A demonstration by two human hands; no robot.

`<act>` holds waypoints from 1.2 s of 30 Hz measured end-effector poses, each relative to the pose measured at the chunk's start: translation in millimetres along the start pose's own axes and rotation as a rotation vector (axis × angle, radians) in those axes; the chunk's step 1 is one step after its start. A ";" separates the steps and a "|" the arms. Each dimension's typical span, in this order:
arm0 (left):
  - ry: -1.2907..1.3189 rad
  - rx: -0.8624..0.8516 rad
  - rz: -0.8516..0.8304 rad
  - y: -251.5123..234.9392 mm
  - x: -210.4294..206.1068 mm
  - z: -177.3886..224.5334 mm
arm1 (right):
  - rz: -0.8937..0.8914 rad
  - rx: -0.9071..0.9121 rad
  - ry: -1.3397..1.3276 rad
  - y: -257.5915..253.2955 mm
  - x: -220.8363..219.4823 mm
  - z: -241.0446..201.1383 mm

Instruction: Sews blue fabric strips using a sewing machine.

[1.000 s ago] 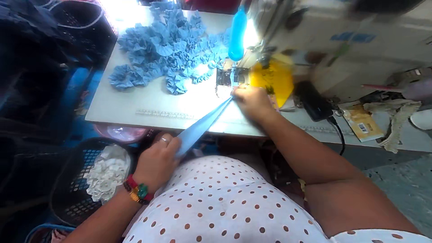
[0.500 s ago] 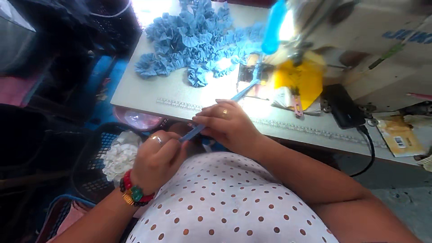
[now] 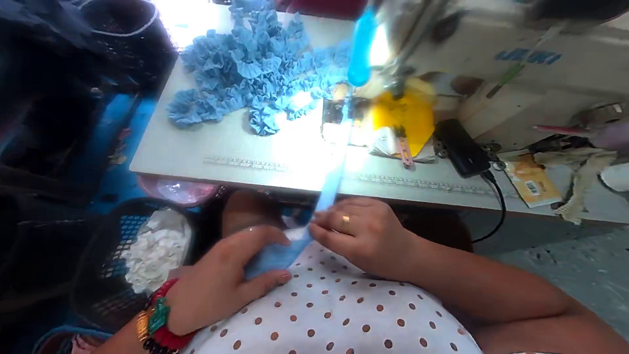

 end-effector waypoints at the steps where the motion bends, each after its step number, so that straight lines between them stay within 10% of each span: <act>1: 0.072 0.050 -0.052 -0.4 -4.9 -6.7 | -0.012 -0.044 -0.026 15.4 2.8 3.7; 9: 0.090 0.312 -0.275 -16.9 -31.1 -53.4 | 0.027 -0.133 0.025 70.5 -15.7 54.5; 21: -0.072 0.351 -0.131 -15.3 -42.2 -75.3 | 0.069 -0.170 0.219 41.9 -23.4 146.3; 31: -0.094 0.335 0.150 -10.6 -27.5 -82.2 | 0.007 -0.437 0.305 24.6 -28.7 197.2; 36: -0.147 0.300 0.439 7.2 21.5 -50.3 | 0.045 -0.386 0.102 10.9 -36.0 140.9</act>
Point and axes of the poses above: each hand's wrist, its own y-axis away from the middle knuckle, its own x-axis out of the back of the hand, z = x × y, the point moved 6 cm from there along -y, towards the middle knuckle, and after that the axes turned 12 degrees about z, right-handed, at the moved point
